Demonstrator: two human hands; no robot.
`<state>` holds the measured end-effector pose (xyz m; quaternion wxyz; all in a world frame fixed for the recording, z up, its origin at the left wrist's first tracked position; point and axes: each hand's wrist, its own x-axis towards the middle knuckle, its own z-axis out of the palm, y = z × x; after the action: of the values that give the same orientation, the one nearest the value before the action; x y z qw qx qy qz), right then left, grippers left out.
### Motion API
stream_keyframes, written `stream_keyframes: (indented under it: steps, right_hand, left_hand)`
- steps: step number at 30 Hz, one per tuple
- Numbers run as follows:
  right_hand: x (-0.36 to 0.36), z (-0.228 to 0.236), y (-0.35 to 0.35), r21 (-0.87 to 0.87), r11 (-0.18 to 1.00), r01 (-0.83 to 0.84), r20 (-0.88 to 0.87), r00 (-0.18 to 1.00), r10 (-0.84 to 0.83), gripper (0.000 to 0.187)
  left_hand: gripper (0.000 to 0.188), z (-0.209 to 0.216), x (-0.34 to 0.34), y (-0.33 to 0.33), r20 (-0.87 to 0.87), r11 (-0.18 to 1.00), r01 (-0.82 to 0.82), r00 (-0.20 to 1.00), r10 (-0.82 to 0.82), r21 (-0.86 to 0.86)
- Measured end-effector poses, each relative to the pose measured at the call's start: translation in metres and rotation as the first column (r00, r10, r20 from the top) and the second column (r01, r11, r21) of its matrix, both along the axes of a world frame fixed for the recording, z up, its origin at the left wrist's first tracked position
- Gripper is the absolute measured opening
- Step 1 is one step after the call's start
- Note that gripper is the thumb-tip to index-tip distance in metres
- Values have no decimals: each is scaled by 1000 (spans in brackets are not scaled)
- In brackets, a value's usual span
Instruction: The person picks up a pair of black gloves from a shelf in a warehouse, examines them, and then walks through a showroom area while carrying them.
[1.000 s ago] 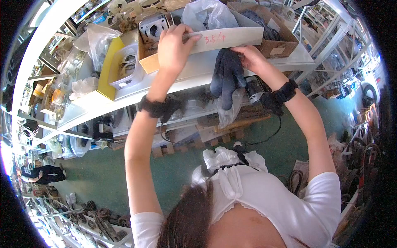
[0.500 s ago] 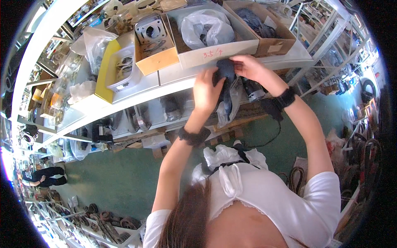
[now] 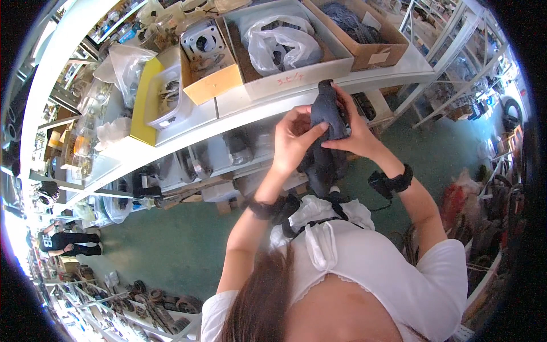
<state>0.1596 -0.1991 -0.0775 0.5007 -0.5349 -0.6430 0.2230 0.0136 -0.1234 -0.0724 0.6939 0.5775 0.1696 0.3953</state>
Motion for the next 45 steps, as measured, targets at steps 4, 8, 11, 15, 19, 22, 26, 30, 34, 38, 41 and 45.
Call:
stream_keyframes:
  steps: [4,8,11,15,19,22,26,30,34,38,41,45]
  right_hand:
    - [-2,-8,-14,-13,997,71,-53,996,-71,70]
    - [-6,-16,-22,-39,983,180,-346,921,-182,48]
    - [6,-27,-22,4,938,346,-338,883,-324,39]
    - [10,-29,-21,78,899,430,-253,881,-400,36]
    - [24,-27,-17,202,825,527,-8,844,-537,33]
    - [31,-6,-7,283,778,561,119,784,-609,32]
    - [28,34,25,389,750,535,405,632,-661,28]
    - [31,32,70,346,791,505,752,355,-555,21]
    - [55,23,119,243,775,583,837,278,-471,18]
    - [72,22,180,259,755,602,909,112,-402,20]
    - [93,2,224,502,724,473,804,54,-592,24]
    - [99,-4,253,868,426,255,387,191,-902,31]
  left_hand:
    - [28,12,-7,-3,-80,989,148,986,-149,-20]
    - [37,17,-4,15,-248,829,-122,922,299,545]
    - [35,30,1,55,88,36,-175,649,756,984]
    - [25,15,3,97,-72,34,71,642,763,997]
    - [26,27,7,112,-35,76,-25,718,695,997]
    - [25,66,14,120,37,18,-69,710,703,997]
    - [28,97,16,145,18,24,-45,753,658,999]
    - [35,112,22,148,-49,75,0,753,656,997]
    - [36,122,22,152,-55,107,-21,752,657,994]
    - [44,129,23,156,-95,108,29,729,677,994]
    - [44,129,25,158,-113,129,38,759,642,991]
    - [43,131,28,156,-107,171,3,794,598,985]
